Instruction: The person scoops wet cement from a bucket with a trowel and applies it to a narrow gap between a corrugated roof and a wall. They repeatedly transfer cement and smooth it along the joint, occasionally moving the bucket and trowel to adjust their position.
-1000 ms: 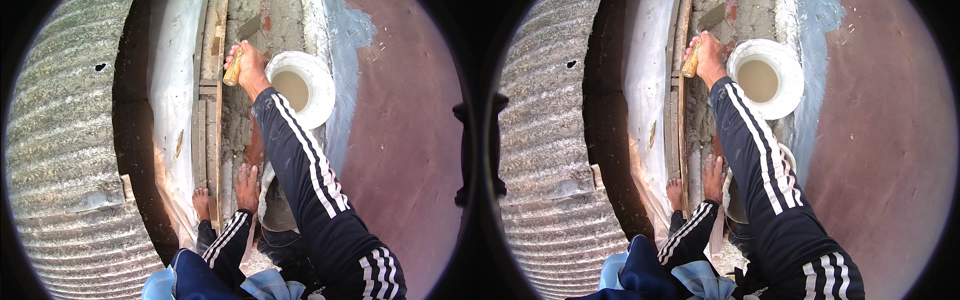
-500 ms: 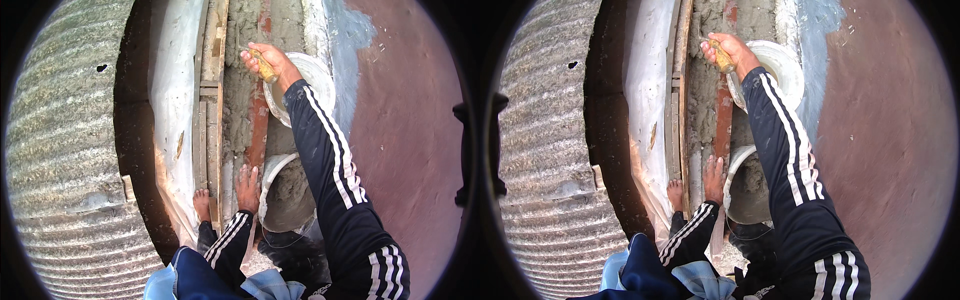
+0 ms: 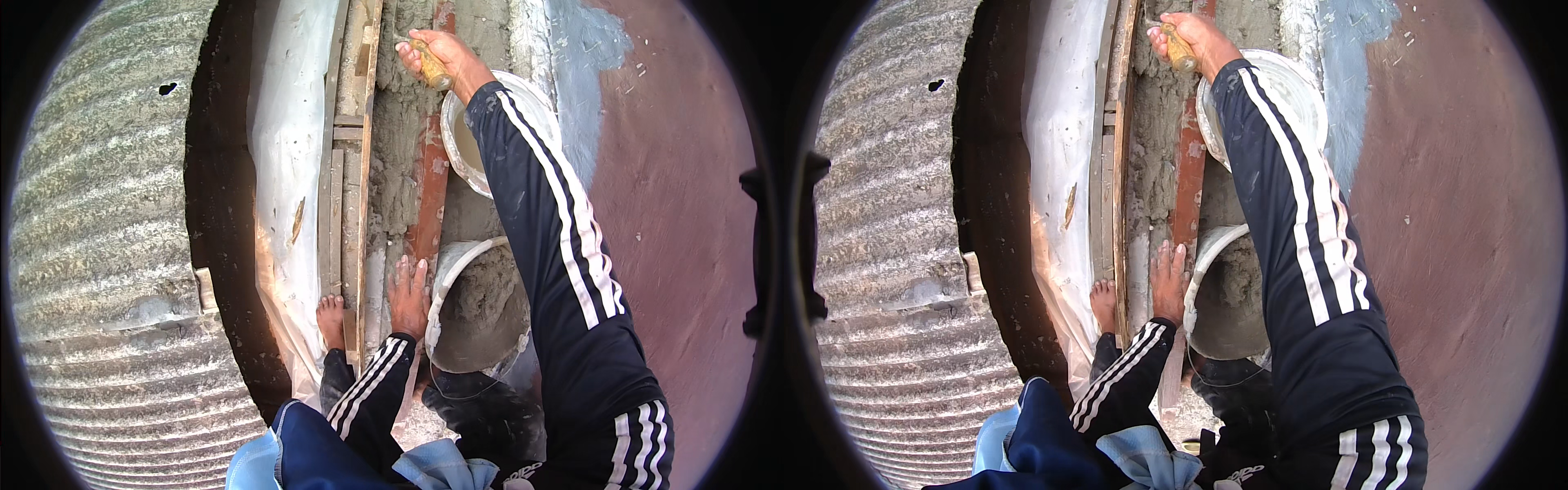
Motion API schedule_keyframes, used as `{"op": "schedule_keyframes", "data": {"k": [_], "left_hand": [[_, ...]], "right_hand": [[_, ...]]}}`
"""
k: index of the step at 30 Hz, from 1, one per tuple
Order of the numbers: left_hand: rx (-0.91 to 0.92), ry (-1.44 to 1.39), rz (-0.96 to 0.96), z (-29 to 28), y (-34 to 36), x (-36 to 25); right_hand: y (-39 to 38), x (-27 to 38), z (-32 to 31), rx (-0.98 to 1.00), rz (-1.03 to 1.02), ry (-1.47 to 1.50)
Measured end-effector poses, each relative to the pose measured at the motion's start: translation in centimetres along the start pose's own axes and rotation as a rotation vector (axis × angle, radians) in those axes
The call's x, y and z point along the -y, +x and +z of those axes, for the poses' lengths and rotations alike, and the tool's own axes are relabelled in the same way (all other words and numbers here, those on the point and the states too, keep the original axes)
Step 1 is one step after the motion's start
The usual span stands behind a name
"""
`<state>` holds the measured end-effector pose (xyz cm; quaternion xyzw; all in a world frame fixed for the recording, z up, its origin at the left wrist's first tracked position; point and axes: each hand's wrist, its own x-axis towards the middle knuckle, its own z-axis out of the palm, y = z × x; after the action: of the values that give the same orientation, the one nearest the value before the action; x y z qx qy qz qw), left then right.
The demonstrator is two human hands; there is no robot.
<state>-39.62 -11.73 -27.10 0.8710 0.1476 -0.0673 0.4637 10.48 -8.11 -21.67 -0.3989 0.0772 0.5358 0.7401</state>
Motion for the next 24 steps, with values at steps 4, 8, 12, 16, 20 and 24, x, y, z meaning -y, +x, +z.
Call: {"op": "schedule_keyframes", "data": {"k": [4, 8, 12, 16, 20, 24], "left_hand": [[-0.007, 0.013, 0.01, -0.2, -0.2, -0.1], [-0.008, 0.005, 0.009, -0.4, -0.2, -0.5], [-0.009, -0.016, -0.008, -0.1, -0.4, -0.3], [-0.073, 0.002, 0.049, 0.4, -0.5, 0.1], [-0.044, -0.03, 0.013, -1.0, 0.1, -0.9], [-0.042, -0.541, -0.009, -4.3, 0.1, -3.6]], "right_hand": [[-3.0, -2.5, 2.6, 0.08, -0.003, 0.119], [-8.3, -8.5, 4.9, -0.22, 0.152, 0.365], [-22.2, -11.5, 8.9, -0.115, 0.002, -0.112], [-37.3, -15.3, 14.6, -0.609, 0.096, -0.767], [-46.2, -20.5, 15.8, -0.884, 0.524, -1.4], [-47.0, -23.2, 12.7, -0.9, 0.692, -1.759]]}}
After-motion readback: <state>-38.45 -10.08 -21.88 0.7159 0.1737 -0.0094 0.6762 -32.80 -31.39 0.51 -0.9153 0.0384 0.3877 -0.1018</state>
